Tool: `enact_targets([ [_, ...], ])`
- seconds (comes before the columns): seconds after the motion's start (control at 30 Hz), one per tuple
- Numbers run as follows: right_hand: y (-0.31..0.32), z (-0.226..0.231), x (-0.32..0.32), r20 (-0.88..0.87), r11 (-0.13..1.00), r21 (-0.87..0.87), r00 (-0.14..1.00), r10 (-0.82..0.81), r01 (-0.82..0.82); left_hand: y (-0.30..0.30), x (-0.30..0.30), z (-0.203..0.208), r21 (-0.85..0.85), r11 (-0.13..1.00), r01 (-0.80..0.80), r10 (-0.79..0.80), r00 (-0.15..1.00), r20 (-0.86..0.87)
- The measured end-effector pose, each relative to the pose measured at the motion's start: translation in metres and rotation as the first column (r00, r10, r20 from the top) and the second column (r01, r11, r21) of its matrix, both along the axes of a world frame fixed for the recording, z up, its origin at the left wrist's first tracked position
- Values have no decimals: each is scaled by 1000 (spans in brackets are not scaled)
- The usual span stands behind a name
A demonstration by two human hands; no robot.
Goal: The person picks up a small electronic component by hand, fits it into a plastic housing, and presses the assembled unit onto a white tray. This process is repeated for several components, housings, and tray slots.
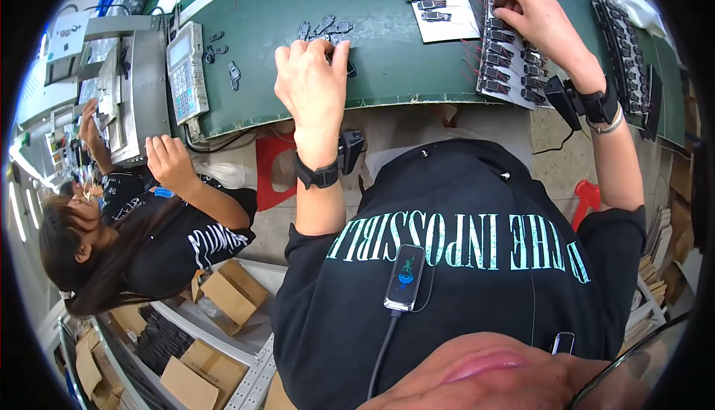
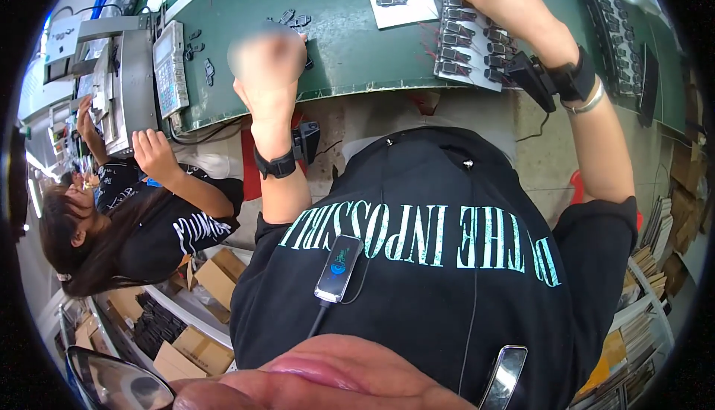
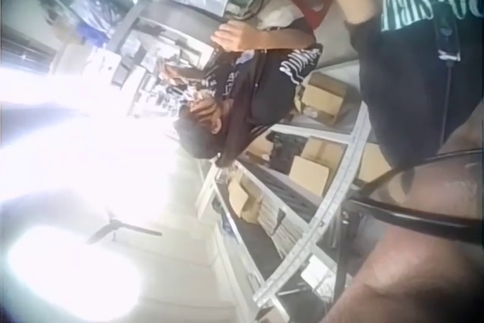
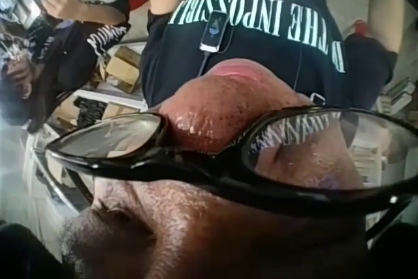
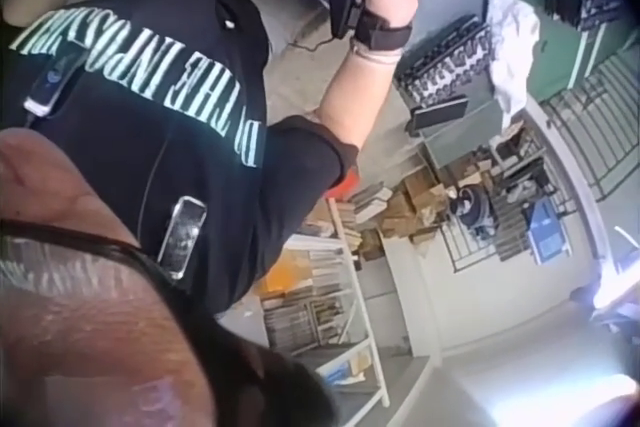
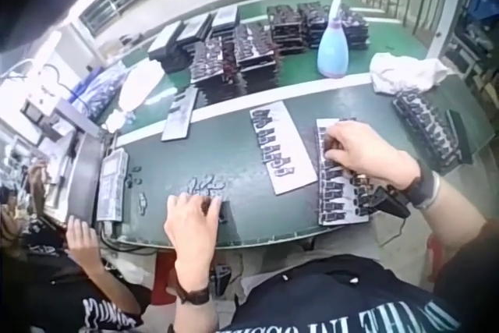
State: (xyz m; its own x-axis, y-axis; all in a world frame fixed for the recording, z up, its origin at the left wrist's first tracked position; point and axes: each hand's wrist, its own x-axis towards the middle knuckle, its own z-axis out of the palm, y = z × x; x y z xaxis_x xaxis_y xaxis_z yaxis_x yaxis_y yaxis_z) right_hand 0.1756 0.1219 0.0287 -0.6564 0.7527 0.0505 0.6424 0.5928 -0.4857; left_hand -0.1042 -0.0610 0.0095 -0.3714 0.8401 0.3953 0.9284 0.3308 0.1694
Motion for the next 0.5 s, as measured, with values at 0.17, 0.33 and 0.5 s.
enact_targets([
  [0.17,-2,4,3,-36,1000,26,999,10,-9,10,10,-6,-20,996,81,-81,997,13],
  [0.33,13,-9,15,-41,997,69,998,44,-41,23,24,-18,78,955,287,-292,955,59],
  [0.5,7,4,12,-166,999,40,986,-6,13,22,27,-18,128,939,319,-338,926,171],
])
